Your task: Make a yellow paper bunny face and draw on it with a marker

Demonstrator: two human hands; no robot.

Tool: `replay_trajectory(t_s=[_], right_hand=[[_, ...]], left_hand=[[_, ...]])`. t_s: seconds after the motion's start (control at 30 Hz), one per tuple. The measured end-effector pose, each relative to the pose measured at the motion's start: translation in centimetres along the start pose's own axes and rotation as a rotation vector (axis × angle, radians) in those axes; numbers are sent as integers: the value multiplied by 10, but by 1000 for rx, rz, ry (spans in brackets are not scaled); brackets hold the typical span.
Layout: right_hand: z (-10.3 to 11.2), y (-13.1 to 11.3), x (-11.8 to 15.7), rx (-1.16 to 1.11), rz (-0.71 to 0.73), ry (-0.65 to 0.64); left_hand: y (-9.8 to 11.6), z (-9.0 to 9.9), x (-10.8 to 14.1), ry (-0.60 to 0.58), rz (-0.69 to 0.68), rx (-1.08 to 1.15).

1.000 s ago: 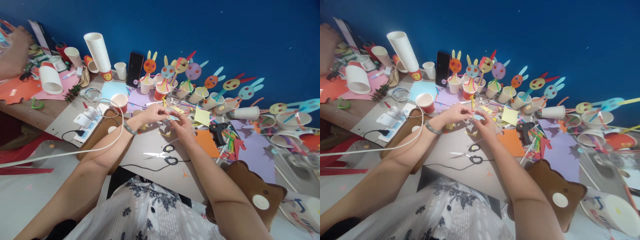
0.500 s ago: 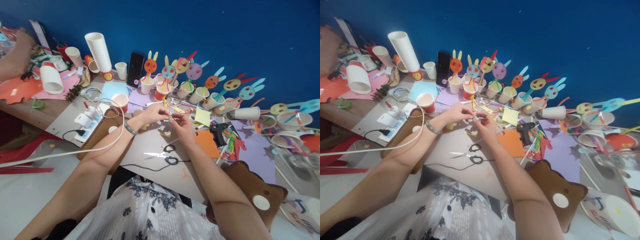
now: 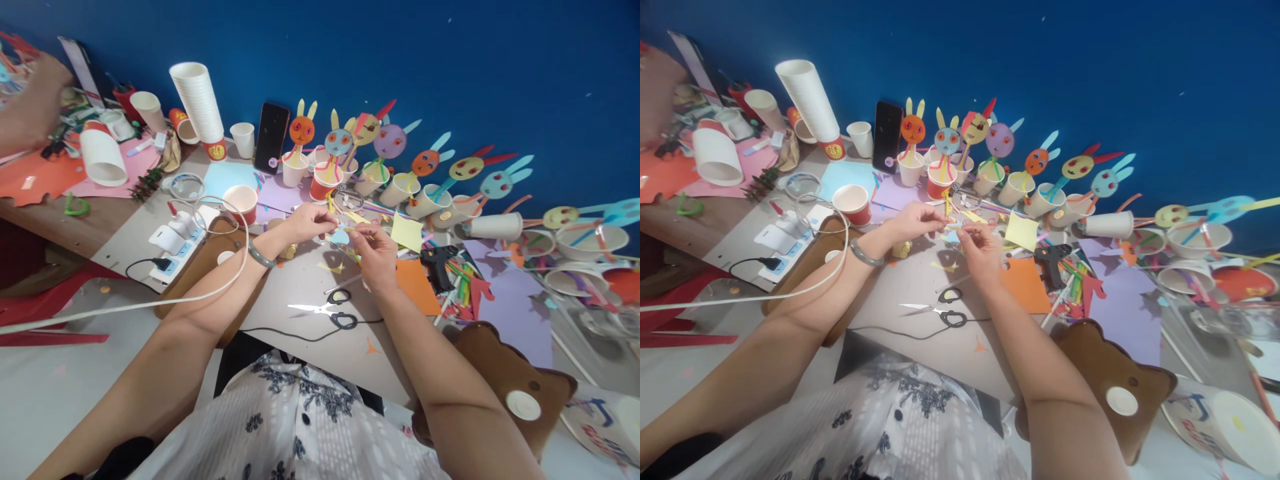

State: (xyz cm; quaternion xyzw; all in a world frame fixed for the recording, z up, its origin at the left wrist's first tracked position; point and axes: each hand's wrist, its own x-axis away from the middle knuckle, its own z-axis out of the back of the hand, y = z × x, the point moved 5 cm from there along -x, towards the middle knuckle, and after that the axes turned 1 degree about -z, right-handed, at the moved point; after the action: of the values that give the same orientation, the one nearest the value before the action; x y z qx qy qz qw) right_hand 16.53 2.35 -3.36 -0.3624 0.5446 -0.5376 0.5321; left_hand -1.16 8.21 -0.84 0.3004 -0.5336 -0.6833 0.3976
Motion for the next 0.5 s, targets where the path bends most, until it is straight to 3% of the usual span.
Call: replay_trajectory(t_s=[0.23,0.5], right_hand=[[0,-12,5,102,219,34],[2,-24,11,373,515,62]], left_hand=[[11,-9,6,-92,31,114],[4,-9,3,-154,-25,109]])
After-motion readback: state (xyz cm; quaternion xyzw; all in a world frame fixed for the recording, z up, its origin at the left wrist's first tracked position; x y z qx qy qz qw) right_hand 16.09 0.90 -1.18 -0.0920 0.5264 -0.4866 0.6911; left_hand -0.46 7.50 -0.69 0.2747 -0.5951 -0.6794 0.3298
